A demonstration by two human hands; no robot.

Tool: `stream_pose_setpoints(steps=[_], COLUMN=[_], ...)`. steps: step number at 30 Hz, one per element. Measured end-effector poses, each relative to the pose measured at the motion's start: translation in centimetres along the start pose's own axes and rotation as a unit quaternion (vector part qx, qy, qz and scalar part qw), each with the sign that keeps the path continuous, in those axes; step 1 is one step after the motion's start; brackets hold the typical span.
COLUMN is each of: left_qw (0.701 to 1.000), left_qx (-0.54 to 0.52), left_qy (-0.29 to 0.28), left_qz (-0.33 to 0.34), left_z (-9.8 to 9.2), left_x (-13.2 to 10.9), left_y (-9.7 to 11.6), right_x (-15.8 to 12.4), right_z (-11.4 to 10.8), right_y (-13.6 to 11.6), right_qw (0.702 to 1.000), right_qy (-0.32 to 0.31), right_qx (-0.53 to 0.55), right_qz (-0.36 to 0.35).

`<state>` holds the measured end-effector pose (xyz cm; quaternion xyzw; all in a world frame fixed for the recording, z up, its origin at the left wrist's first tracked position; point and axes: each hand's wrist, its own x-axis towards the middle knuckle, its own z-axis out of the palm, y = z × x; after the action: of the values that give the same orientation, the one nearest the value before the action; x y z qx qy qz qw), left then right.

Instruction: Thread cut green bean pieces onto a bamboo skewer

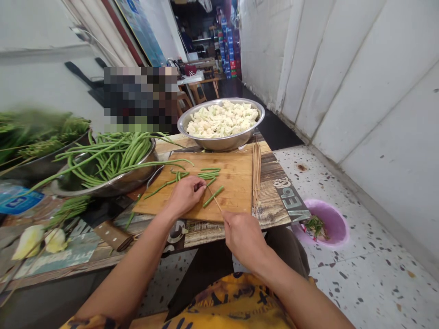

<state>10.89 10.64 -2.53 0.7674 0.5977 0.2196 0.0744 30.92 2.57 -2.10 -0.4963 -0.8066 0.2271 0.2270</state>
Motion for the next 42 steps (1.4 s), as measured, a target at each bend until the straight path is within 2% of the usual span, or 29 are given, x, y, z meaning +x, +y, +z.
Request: stream_pose_setpoints(steps=[4,9,14,17,22,30,36,42], left_qw=[1.000,1.000,1.000,0.999,0.997,0.995,0.999,0.998], left_qx=[-0.003,-0.003,-0.010,-0.028,0.016,0.097,0.045,-0.022], left_qy=[0.000,0.001,-0.003,0.005,0.066,0.019,-0.027,-0.021], left_qz=[0.005,0.007,0.002,-0.014,-0.024,0.021,-0.006,-0.052], left_z=[0.1,0.1,-0.2,-0.5,-0.3,0.1,-0.5,-0.3], left_x=[0.2,0.2,0.1,-0.1,0.2,1.9,0.2,-0.4], left_y=[-0.3,-0.3,-0.2,-0.6,-1.5,-1.0,-0.1,0.2], right_x=[0.7,2.7,4.1,3.3,0.7,-0.6,-1.9,-2.3], right_z=[0.0,0.4,0.5,0.3,0.2,0.4,0.5,1.0], right_y=[-0.1,-0.2,-0.6,-0.5,0.3,1.3,1.5,1.5], right_qw=[0.999,0.996,0.996,0.996,0.999,0.998,0.995,0.995], right_qy=[-0.014,-0.028,-0.027,-0.024,0.001,0.045,0.062,0.056], right_qx=[-0.028,-0.080,-0.085,-0.082,-0.036,0.033,0.073,0.078], right_qz=[-0.010,0.011,0.014,0.012,0.000,0.005,-0.010,-0.003])
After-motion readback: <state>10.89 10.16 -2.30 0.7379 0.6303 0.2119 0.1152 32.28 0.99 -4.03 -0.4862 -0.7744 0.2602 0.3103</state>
